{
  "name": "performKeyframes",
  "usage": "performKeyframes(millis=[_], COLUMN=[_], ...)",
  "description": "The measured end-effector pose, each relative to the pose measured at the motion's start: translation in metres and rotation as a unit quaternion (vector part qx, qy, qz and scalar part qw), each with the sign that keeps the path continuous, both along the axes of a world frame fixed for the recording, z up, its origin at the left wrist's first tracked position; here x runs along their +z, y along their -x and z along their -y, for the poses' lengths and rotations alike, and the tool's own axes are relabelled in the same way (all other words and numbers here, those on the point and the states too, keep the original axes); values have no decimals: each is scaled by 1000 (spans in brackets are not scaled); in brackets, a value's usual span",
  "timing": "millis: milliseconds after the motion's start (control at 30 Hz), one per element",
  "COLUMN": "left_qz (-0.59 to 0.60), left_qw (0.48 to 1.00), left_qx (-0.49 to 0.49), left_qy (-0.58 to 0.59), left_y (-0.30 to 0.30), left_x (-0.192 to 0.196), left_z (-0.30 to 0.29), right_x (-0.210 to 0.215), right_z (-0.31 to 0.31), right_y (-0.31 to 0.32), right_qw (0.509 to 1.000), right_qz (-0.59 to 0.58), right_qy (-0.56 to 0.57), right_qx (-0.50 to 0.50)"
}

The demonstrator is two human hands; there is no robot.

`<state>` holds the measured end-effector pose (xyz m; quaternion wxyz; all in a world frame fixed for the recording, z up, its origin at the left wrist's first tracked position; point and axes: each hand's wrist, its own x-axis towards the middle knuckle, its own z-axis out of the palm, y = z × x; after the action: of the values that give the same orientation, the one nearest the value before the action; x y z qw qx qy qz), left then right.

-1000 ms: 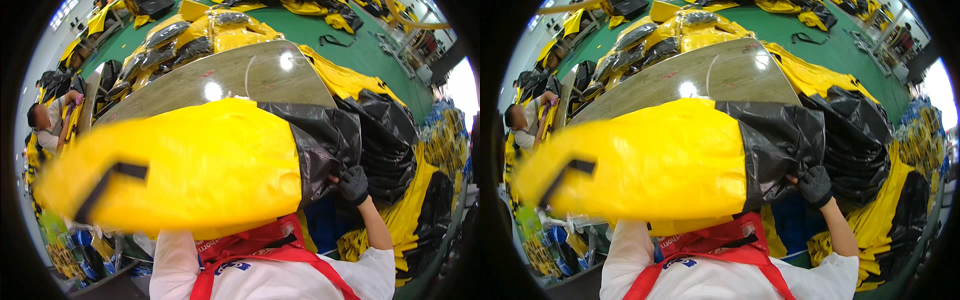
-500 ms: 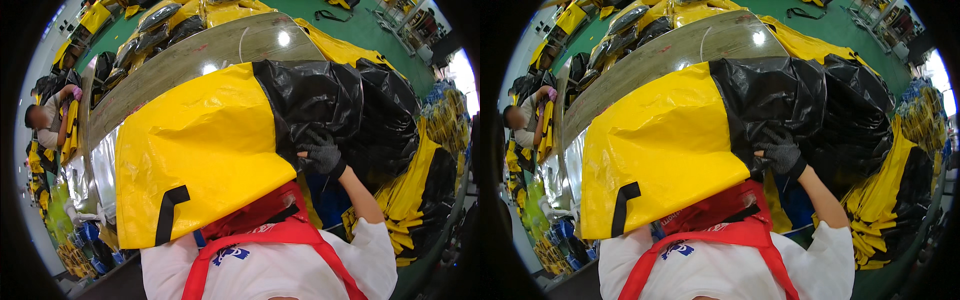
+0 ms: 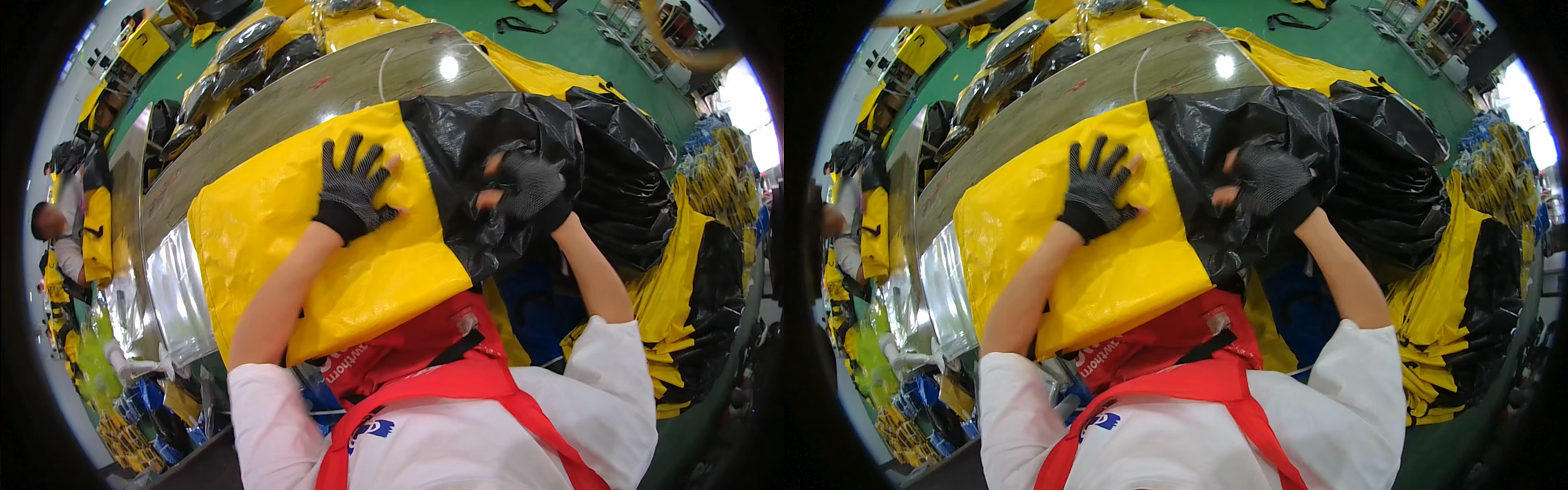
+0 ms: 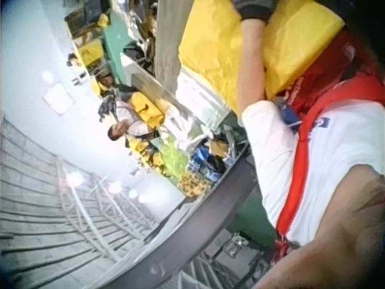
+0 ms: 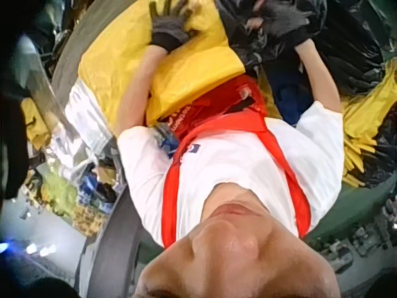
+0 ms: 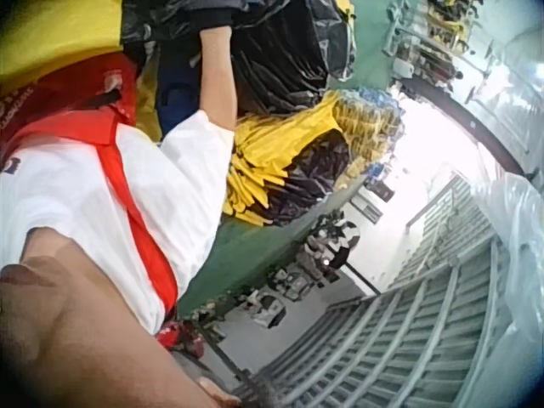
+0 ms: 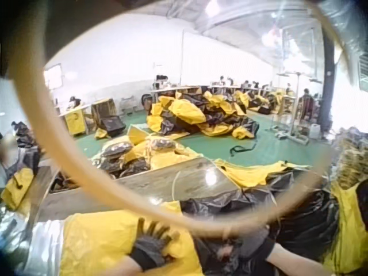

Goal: The person folds yellow and black delivery bags and places them into clear plastic packaging on a workbench. They repeat this process for multiple bags, smoothing the plastic and stacking the packaged units.

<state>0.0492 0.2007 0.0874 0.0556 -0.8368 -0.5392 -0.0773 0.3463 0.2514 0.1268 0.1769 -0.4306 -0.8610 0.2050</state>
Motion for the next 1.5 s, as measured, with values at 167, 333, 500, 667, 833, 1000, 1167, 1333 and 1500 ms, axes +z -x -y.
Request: performKeyframes(millis=[167, 333, 500, 667, 833, 1000, 1167, 1333, 1500], left_qz=[-44, -114, -136, 72, 37, -35, -16, 130, 530], left_qw=[995, 978, 975, 992, 952, 945, 976, 971, 686], left_qx=[79, 140, 127, -104, -288, -320, -193, 200, 499], left_qy=[43, 105, 121, -26, 96, 63, 97, 31, -20], left_y=[31, 91, 83, -14, -48, -26, 82, 193, 193], left_x=[-62, -65, -56, 3, -78, -72, -1, 30, -29], left_z=[25, 72, 63, -7, -15, -4, 46, 139, 201], right_x=[-98, -44, -122, -81, 15, 10, -60, -93, -104], right_z=[-79, -24, 101, 105, 64, -96, -140, -150, -149], right_y=[-65, -46, -21, -16, 3, 78, 72, 65, 71], right_qw=[958, 979, 998, 966, 947, 955, 943, 951, 948], right_qz=[192, -28, -7, -7, -7, 271, 253, 200, 280], right_qy=[-166, -172, -55, -255, -264, 73, 188, 222, 147], right_qx=[-131, -102, 18, 51, 183, 99, 104, 76, 11])
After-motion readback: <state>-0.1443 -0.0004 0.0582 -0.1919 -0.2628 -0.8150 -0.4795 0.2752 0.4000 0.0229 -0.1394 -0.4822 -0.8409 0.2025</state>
